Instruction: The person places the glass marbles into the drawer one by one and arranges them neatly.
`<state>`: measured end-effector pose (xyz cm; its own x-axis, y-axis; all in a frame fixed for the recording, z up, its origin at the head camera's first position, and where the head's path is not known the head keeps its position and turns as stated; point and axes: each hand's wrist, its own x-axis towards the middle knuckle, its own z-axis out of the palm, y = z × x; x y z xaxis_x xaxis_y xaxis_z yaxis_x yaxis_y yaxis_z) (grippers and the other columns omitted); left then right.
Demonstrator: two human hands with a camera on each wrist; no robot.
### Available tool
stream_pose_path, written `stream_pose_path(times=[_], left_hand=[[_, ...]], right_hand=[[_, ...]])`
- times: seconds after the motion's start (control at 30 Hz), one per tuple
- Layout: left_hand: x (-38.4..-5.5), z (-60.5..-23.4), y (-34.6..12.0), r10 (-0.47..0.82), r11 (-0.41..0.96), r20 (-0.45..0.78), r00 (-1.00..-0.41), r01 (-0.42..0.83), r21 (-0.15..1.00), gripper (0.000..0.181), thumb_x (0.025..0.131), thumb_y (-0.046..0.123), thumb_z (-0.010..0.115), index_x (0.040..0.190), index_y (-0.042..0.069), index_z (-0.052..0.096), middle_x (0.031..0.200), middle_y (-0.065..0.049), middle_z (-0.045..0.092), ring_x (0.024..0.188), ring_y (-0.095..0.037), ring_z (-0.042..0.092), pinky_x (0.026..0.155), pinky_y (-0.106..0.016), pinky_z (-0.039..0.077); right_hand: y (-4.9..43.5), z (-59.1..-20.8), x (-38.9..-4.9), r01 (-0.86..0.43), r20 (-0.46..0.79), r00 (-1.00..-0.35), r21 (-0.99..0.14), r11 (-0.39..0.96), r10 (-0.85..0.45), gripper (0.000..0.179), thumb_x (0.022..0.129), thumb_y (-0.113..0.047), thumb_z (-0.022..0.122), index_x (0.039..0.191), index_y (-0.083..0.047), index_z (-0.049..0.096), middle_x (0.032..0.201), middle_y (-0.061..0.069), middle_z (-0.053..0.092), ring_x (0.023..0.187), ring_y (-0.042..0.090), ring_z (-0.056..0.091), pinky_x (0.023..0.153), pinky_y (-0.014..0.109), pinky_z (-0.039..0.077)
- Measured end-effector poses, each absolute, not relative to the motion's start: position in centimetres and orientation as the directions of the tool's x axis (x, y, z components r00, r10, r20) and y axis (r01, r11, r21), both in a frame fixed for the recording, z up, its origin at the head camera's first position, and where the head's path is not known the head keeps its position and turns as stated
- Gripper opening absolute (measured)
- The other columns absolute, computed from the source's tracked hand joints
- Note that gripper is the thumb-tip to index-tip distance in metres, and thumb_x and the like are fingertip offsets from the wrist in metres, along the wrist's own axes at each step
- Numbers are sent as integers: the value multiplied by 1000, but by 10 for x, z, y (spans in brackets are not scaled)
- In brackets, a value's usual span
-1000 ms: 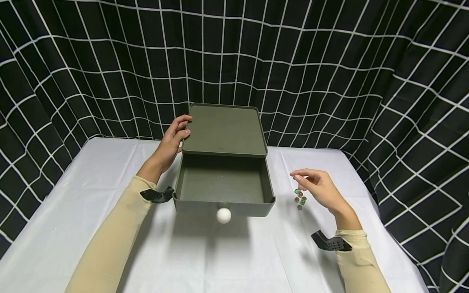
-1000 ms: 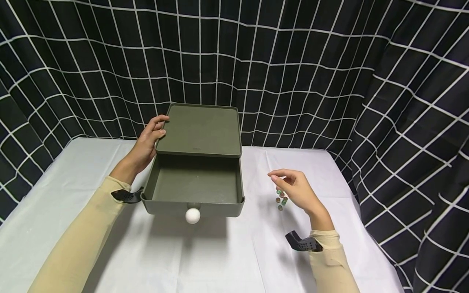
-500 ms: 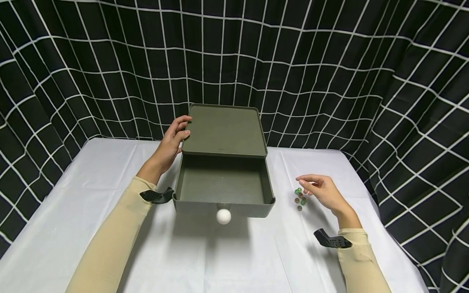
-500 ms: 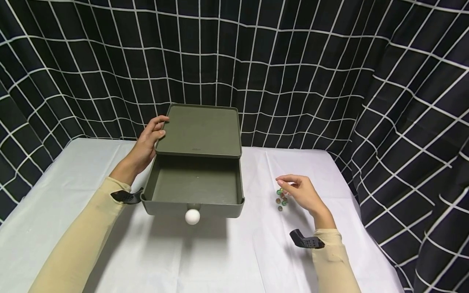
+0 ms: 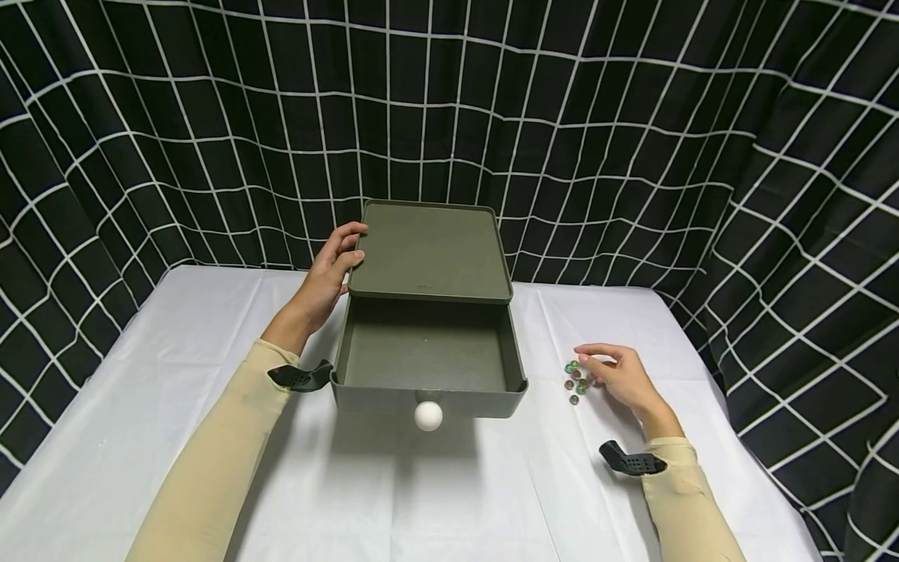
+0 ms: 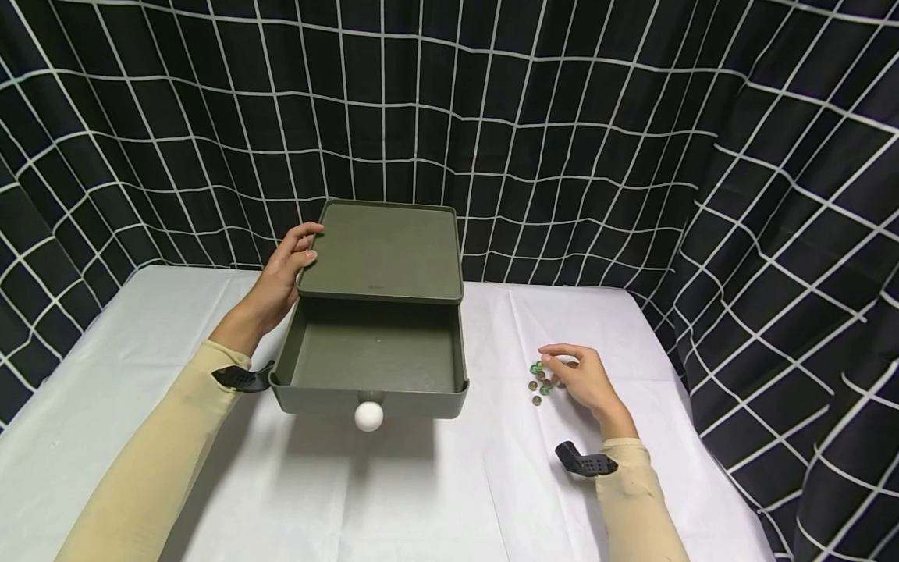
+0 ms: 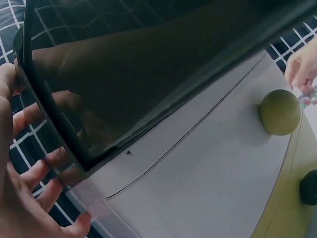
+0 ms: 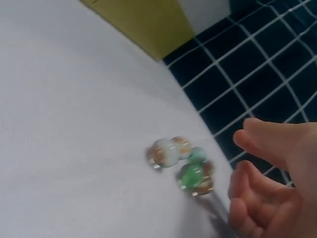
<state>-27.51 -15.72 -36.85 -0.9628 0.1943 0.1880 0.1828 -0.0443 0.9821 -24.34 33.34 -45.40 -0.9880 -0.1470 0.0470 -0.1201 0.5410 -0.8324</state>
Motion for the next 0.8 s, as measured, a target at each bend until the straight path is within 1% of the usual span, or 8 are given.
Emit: stream_pose_path(times=[0.07, 0.13, 0.23, 0.43, 0.63, 0.8], left_hand=[[-275, -368, -157, 195, -43, 187, -963, 182, 982, 47, 102, 29, 45, 148, 25, 36, 164, -9, 18, 153, -31, 20, 113, -76, 13], [-275, -368, -157, 197, -43, 185, -963, 180, 983, 48, 102, 29, 45, 148, 25, 36, 164, -8, 18, 153, -31, 20, 113, -76, 13], [-275, -367, -156, 195, -49, 185, -963, 179, 983, 48, 102, 28, 45, 148, 25, 36, 163, -8, 19, 151, -31, 22, 113, -76, 14], [-276, -368, -157, 195, -50, 188, -963, 182, 982, 48, 102, 28, 45, 149, 25, 36, 164, -9, 18, 152, -31, 21, 113, -75, 14], [-276, -369, -157, 195, -46, 180, -964, 175, 984, 49, 102, 28, 44, 150, 25, 35, 164, -9, 18, 152, -31, 20, 113, -76, 13], [-275, -368, -157, 197, -47, 186, -963, 181, 982, 51, 102, 27, 43, 152, 21, 32, 165, -10, 18, 152, -32, 20, 113, -76, 13]], right_hand=[[335, -460, -246, -118, 51, -990, -822, 557, -133, 37, 101, -15, 61, 128, 10, 63, 103, 9, 72, 68, 4, 61, 59, 24, 49], [336, -464, -248, -112, 47, -991, -808, 579, -126, 35, 101, -14, 59, 129, 7, 63, 109, 19, 70, 69, 4, 61, 57, 23, 46], [337, -470, -249, -125, 57, -990, -786, 605, -132, 33, 102, -13, 58, 129, 6, 64, 115, 28, 67, 72, 5, 61, 57, 22, 43], [333, -472, -250, -204, 123, -978, -748, 632, -170, 26, 99, -6, 60, 120, 8, 69, 118, 30, 66, 74, 3, 58, 64, 20, 44], [331, -469, -248, -213, 122, -976, -711, 670, -181, 23, 99, -5, 60, 115, 8, 71, 112, 30, 67, 71, -1, 50, 57, 20, 42], [332, -466, -245, -239, 143, -970, -687, 686, -196, 21, 96, 0, 61, 112, 9, 71, 110, 30, 69, 72, 0, 48, 57, 19, 41]])
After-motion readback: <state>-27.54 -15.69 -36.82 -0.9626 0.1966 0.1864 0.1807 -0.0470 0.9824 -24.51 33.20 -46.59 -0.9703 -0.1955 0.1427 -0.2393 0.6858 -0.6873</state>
